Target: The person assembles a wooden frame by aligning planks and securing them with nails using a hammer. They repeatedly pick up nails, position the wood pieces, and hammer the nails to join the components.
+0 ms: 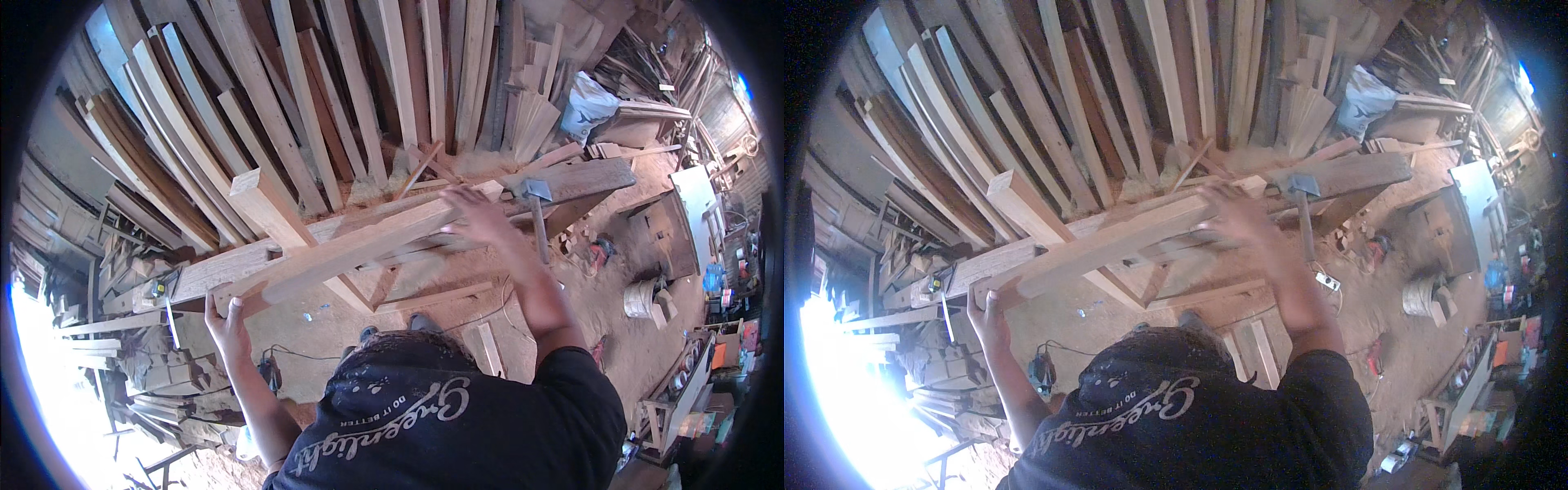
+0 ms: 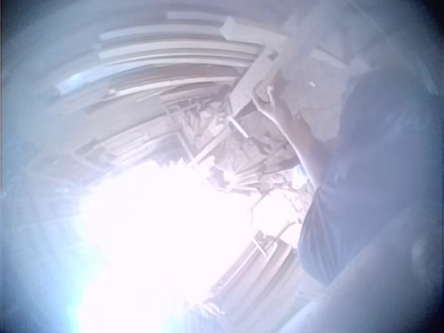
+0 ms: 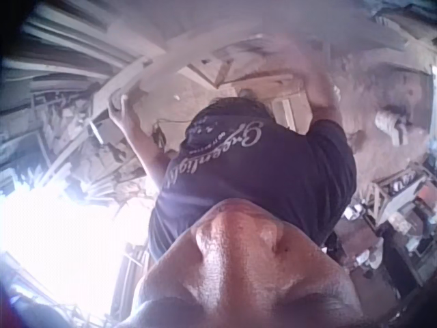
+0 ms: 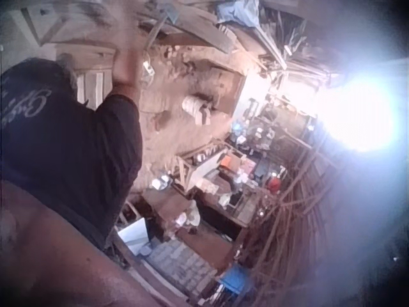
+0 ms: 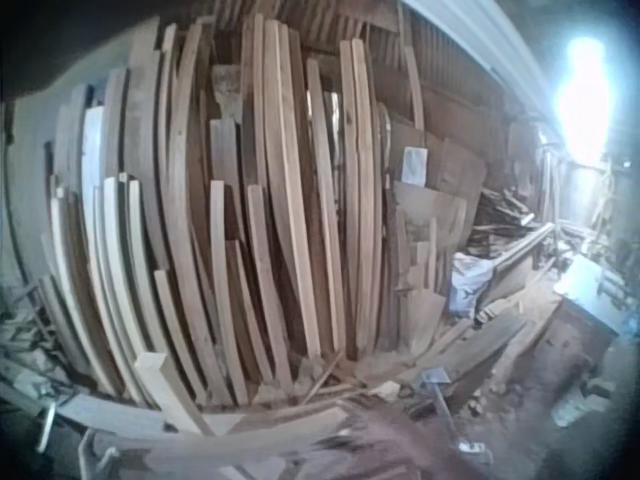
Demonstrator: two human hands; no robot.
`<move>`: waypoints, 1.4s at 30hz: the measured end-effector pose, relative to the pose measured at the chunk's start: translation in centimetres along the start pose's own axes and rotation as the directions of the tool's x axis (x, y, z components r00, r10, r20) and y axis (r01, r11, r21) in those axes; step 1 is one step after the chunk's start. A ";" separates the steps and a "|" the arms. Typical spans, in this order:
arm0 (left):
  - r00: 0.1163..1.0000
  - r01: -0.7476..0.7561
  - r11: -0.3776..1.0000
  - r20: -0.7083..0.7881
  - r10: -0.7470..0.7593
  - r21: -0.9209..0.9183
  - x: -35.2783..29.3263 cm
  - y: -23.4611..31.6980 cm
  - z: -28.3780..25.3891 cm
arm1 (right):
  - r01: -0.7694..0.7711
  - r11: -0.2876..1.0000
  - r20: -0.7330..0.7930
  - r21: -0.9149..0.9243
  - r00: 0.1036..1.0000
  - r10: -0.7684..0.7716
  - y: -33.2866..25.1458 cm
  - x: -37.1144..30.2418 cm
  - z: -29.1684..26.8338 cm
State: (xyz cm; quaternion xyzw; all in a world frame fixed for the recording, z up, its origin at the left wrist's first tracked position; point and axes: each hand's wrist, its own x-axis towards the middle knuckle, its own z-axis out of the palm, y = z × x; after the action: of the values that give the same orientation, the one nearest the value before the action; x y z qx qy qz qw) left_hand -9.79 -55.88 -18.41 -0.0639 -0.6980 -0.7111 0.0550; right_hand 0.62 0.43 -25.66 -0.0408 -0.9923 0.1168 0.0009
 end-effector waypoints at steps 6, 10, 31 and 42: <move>0.999 0.014 0.992 0.036 -0.010 -0.127 0.2 3.6 2.6 | -0.421 0.860 0.453 -0.287 0.732 0.509 0.7 1.0 -6.0; 0.994 0.025 0.989 -0.107 -0.010 0.147 1.4 4.0 2.2 | 0.170 0.985 -0.149 0.030 0.975 -0.164 -8.3 1.3 -3.5; 0.874 -0.451 0.890 -0.229 0.428 -0.061 1.3 12.5 4.8 | 0.192 0.686 0.270 0.702 0.820 -0.505 -11.9 3.8 -8.8; 0.902 -0.229 0.973 -0.382 0.203 -0.025 -1.0 10.4 6.5 | -0.181 0.488 0.448 0.854 0.731 -0.514 -13.0 -1.0 -3.6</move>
State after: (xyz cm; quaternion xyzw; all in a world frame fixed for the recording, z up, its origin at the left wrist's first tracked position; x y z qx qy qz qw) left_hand -6.99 -49.58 -8.24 -0.0049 -0.6381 -0.7232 0.2642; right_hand 0.65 -11.38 -19.12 0.1141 -0.7285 0.5975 -0.3150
